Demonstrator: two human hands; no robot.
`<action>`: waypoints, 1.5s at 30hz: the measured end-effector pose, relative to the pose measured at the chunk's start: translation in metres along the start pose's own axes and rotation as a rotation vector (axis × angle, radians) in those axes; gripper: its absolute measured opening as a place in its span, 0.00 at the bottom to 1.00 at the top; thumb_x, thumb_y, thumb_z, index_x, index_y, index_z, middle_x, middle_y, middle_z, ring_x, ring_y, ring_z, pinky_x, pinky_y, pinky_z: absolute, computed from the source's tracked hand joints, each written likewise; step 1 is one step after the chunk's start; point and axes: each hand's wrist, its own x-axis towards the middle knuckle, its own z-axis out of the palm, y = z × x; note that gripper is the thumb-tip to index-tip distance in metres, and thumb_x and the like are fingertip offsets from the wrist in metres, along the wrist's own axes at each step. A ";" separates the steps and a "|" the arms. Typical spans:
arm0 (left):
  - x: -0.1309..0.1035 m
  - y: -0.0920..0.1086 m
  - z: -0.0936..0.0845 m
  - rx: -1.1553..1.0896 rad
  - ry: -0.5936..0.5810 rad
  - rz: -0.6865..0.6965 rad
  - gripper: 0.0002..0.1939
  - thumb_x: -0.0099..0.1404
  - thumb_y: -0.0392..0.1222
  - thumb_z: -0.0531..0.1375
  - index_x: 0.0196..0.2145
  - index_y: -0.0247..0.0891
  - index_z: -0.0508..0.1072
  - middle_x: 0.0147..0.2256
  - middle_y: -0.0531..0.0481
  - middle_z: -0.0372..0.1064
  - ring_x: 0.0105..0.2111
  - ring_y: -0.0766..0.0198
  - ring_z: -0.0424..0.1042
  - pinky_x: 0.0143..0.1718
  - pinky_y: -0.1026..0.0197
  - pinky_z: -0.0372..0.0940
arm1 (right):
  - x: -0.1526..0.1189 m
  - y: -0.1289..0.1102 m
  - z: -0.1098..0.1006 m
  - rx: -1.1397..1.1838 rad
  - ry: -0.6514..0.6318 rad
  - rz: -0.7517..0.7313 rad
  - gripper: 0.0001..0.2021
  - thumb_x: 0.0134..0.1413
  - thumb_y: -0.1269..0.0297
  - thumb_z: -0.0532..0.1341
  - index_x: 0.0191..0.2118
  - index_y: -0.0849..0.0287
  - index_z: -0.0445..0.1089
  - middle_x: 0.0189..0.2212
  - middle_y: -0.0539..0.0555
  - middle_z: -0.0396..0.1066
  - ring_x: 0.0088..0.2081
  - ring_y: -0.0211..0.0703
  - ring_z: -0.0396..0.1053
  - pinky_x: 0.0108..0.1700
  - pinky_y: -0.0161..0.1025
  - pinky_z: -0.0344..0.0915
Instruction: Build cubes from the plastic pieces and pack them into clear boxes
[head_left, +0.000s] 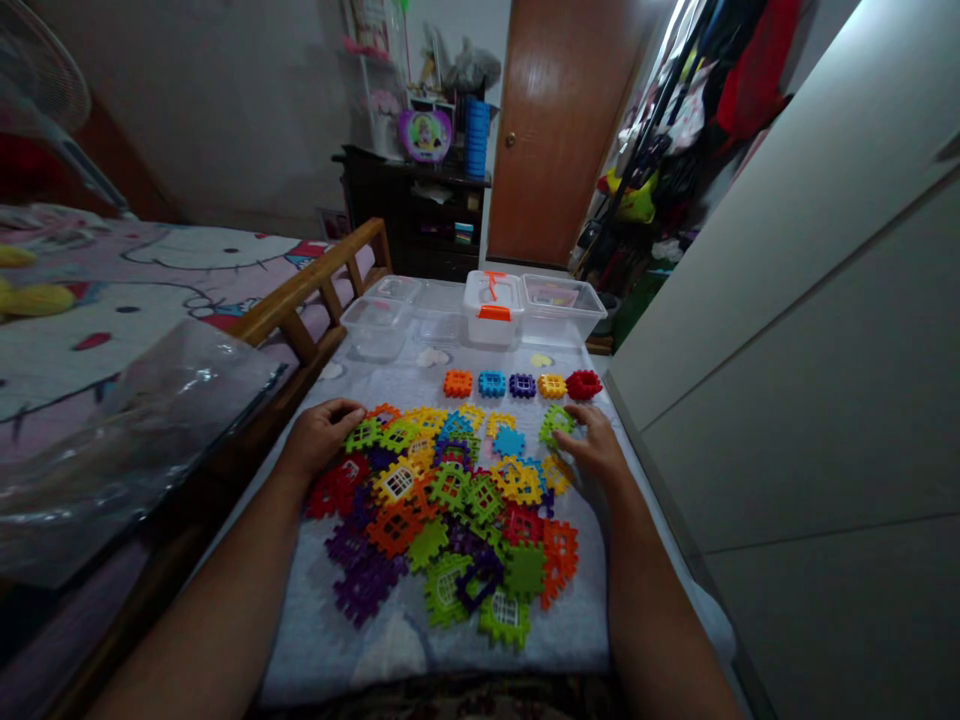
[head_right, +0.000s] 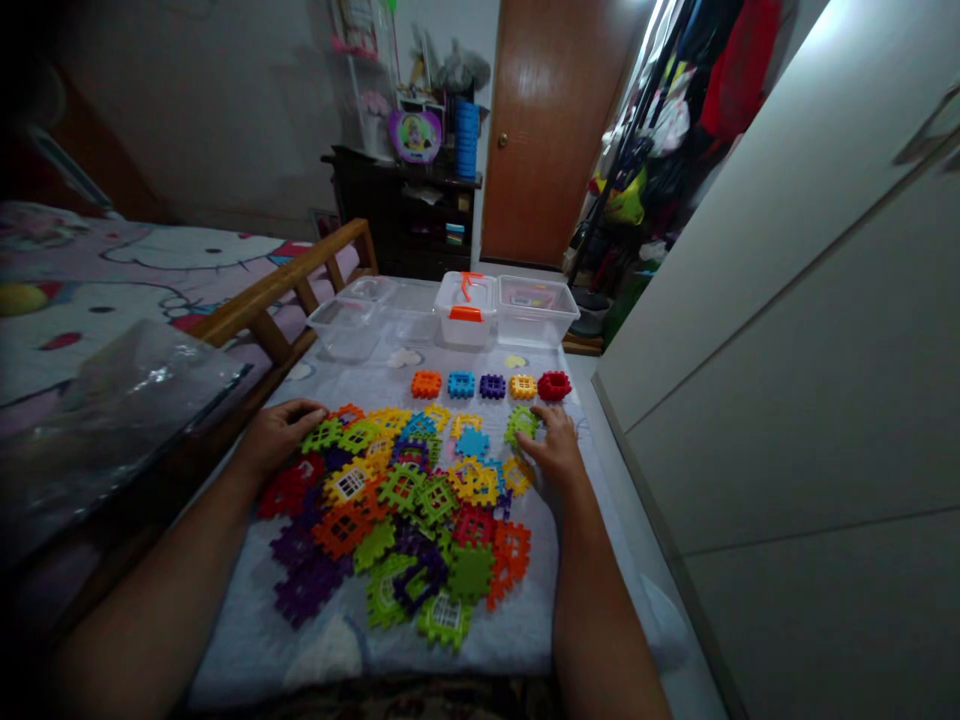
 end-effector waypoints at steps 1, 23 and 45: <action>0.000 0.000 0.000 -0.003 -0.001 -0.002 0.21 0.53 0.59 0.61 0.32 0.38 0.78 0.30 0.50 0.76 0.32 0.57 0.74 0.37 0.61 0.66 | 0.000 -0.004 0.000 0.037 -0.003 -0.022 0.19 0.49 0.55 0.65 0.47 0.54 0.73 0.43 0.57 0.70 0.45 0.52 0.68 0.51 0.51 0.66; -0.001 0.000 0.000 -0.007 0.006 0.010 0.20 0.53 0.58 0.61 0.31 0.38 0.78 0.29 0.50 0.76 0.31 0.58 0.74 0.36 0.61 0.67 | -0.008 -0.002 0.000 -0.312 -0.174 0.120 0.22 0.49 0.54 0.66 0.50 0.55 0.73 0.49 0.59 0.69 0.50 0.58 0.63 0.51 0.51 0.60; -0.001 -0.001 0.002 -0.006 0.025 0.007 0.19 0.54 0.57 0.60 0.32 0.37 0.77 0.29 0.50 0.75 0.30 0.60 0.72 0.34 0.63 0.66 | -0.007 -0.060 0.015 -0.002 -0.142 -0.164 0.19 0.56 0.55 0.64 0.51 0.56 0.72 0.49 0.61 0.71 0.53 0.57 0.66 0.57 0.54 0.61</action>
